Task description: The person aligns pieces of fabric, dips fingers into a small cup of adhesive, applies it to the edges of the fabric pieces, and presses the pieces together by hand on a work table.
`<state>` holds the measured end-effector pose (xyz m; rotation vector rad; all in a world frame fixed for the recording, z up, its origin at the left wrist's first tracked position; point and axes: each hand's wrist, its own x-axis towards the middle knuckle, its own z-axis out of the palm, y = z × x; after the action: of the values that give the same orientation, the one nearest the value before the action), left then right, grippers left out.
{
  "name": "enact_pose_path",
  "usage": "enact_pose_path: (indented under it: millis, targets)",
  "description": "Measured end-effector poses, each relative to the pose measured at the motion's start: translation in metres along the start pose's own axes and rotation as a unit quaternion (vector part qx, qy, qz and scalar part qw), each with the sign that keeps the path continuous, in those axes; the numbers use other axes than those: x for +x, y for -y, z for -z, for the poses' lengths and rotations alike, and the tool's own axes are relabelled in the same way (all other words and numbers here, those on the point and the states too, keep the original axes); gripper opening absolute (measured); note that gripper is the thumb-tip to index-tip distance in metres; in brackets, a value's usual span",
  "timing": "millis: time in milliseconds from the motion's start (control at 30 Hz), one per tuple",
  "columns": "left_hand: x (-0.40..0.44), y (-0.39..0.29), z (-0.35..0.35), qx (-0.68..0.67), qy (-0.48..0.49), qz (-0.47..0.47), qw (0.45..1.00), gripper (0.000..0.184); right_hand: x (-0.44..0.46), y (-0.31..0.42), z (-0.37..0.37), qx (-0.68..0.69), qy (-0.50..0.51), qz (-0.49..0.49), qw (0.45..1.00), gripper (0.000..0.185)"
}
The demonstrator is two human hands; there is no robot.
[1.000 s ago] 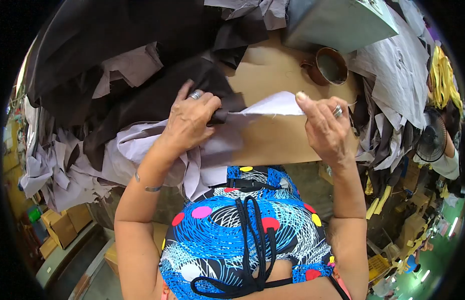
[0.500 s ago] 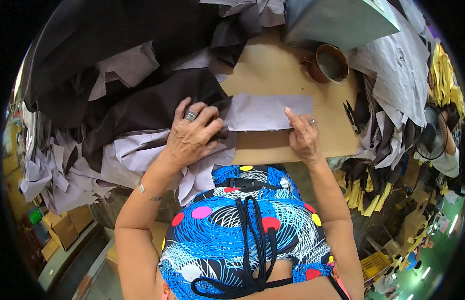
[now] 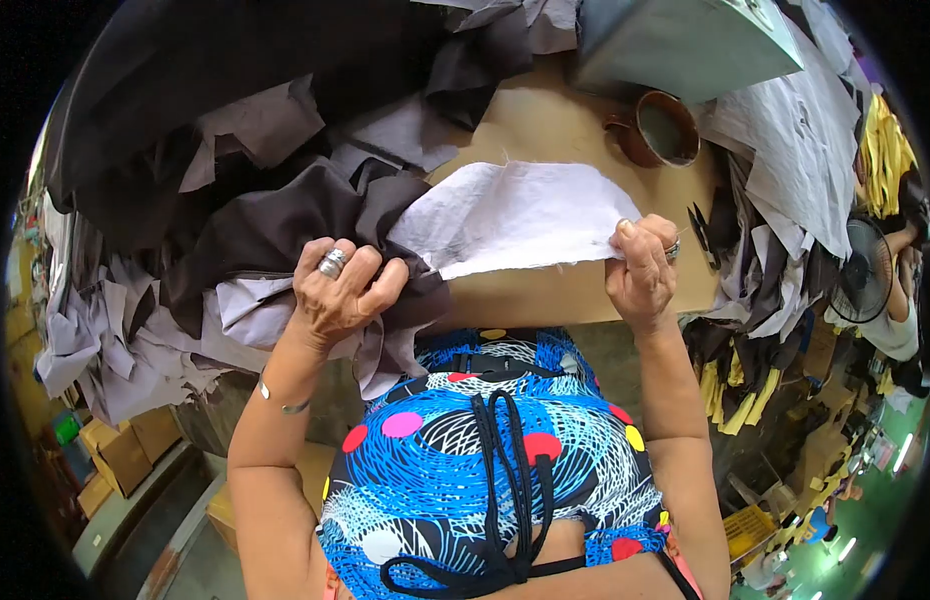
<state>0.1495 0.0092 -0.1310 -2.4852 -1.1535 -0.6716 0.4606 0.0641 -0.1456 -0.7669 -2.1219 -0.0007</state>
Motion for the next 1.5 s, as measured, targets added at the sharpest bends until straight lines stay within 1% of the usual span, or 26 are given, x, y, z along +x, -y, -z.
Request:
enact_pose_path:
  millis: [100, 167, 233, 267, 300, 333, 400, 433, 533, 633, 733, 767, 867, 933, 967, 1000, 1067, 1100, 1133, 1200, 1233, 1267, 1333, 1367, 1467, 1500]
  targets:
    - [0.000, -0.002, 0.007, -0.013, 0.038, 0.012, 0.999, 0.025, -0.007, 0.003, -0.004, 0.023, 0.013, -0.040, 0.999, 0.057]
    - [0.004, 0.000, 0.007, -0.064, 0.082, 0.061, 0.993, 0.030, -0.002, 0.007, -0.005, 0.045, 0.023, -0.072, 0.996, 0.058]
    - [0.012, 0.000, 0.008, -0.132, 0.113, 0.122, 0.977, 0.038, -0.004, 0.011, -0.004, 0.130, 0.027, -0.189, 0.973, 0.058]
    - [0.017, 0.004, 0.009, -0.172, 0.147, 0.137, 0.965, 0.040, -0.006, 0.012, -0.003, 0.172, 0.028, -0.247, 0.953, 0.059]
    - [0.021, 0.007, 0.010, -0.225, 0.185, 0.155, 0.944, 0.039, 0.001, 0.011, 0.002, 0.196, 0.075, -0.308, 0.928, 0.060]
    - [0.025, 0.010, 0.010, -0.277, 0.222, 0.173, 0.919, 0.038, 0.003, 0.009, 0.004, 0.244, 0.077, -0.355, 0.899, 0.059]
    - [0.035, 0.017, 0.011, -0.302, 0.341, 0.221, 0.862, 0.036, 0.007, 0.002, 0.004, 0.337, 0.081, -0.445, 0.826, 0.059]
    - [0.038, 0.019, 0.011, -0.312, 0.398, 0.244, 0.828, 0.036, 0.007, -0.001, 0.005, 0.371, 0.077, -0.466, 0.800, 0.059]
    - [0.040, 0.016, 0.010, -0.329, 0.368, 0.287, 0.821, 0.041, 0.012, -0.005, 0.008, 0.418, 0.066, -0.494, 0.759, 0.058]
    - [0.028, 0.011, -0.002, -0.210, 0.253, 0.170, 0.929, 0.035, 0.021, -0.002, 0.021, 0.353, 0.104, -0.470, 0.802, 0.060]
    - [0.023, 0.002, 0.001, -0.120, 0.208, 0.140, 0.961, 0.031, 0.025, 0.007, 0.036, 0.324, 0.174, -0.396, 0.841, 0.061]
    - [0.008, 0.004, 0.005, -0.177, 0.285, 0.180, 0.925, 0.032, 0.030, 0.014, 0.038, 0.299, 0.204, -0.372, 0.855, 0.062]
    - [0.006, 0.019, 0.031, -0.211, 0.358, 0.181, 0.891, 0.027, 0.022, 0.032, 0.017, 0.310, 0.202, -0.303, 0.878, 0.059]
    - [0.027, 0.038, 0.053, -0.142, 0.379, 0.198, 0.893, 0.030, 0.008, 0.041, -0.006, 0.353, 0.182, -0.325, 0.858, 0.057]
    - [0.039, 0.048, 0.057, -0.093, 0.376, 0.167, 0.906, 0.030, 0.002, 0.044, -0.014, 0.382, 0.174, -0.364, 0.832, 0.055]
    - [0.061, 0.051, 0.062, -0.031, 0.399, 0.153, 0.904, 0.026, -0.006, 0.046, -0.022, 0.407, 0.144, -0.408, 0.805, 0.054]
    - [0.092, 0.048, 0.051, -0.014, 0.342, 0.095, 0.935, 0.022, -0.023, 0.047, -0.037, 0.451, 0.085, -0.492, 0.740, 0.053]
    - [0.105, 0.049, 0.034, -0.011, 0.310, 0.039, 0.950, 0.022, -0.035, 0.046, -0.043, 0.435, 0.054, -0.517, 0.735, 0.052]
    - [0.117, 0.052, 0.011, -0.008, 0.276, -0.017, 0.961, 0.022, -0.038, 0.047, -0.043, 0.382, 0.053, -0.526, 0.758, 0.053]
    - [0.137, 0.060, -0.047, 0.022, 0.275, -0.115, 0.954, 0.023, -0.043, 0.049, -0.042, 0.272, 0.050, -0.539, 0.795, 0.054]
    - [0.149, 0.064, -0.077, 0.001, 0.244, -0.159, 0.957, 0.021, -0.049, 0.051, -0.043, 0.214, 0.074, -0.481, 0.847, 0.058]
    - [0.160, 0.065, -0.103, -0.022, 0.213, -0.203, 0.956, 0.020, -0.050, 0.052, -0.043, 0.197, 0.068, -0.465, 0.861, 0.059]
    - [0.169, 0.058, -0.136, 0.113, 0.064, -0.253, 0.959, 0.016, -0.048, 0.054, -0.048, 0.161, 0.058, -0.430, 0.886, 0.061]
    - [0.171, 0.052, -0.148, 0.154, 0.078, -0.234, 0.957, 0.021, -0.045, 0.054, -0.046, 0.164, 0.060, -0.439, 0.881, 0.063]
    - [0.171, 0.036, -0.145, 0.088, 0.146, -0.095, 0.981, 0.026, -0.041, 0.051, -0.042, 0.182, 0.069, -0.481, 0.855, 0.064]
    - [0.171, 0.032, -0.123, 0.084, 0.174, -0.055, 0.980, 0.029, -0.042, 0.050, -0.044, 0.185, 0.067, -0.480, 0.855, 0.064]
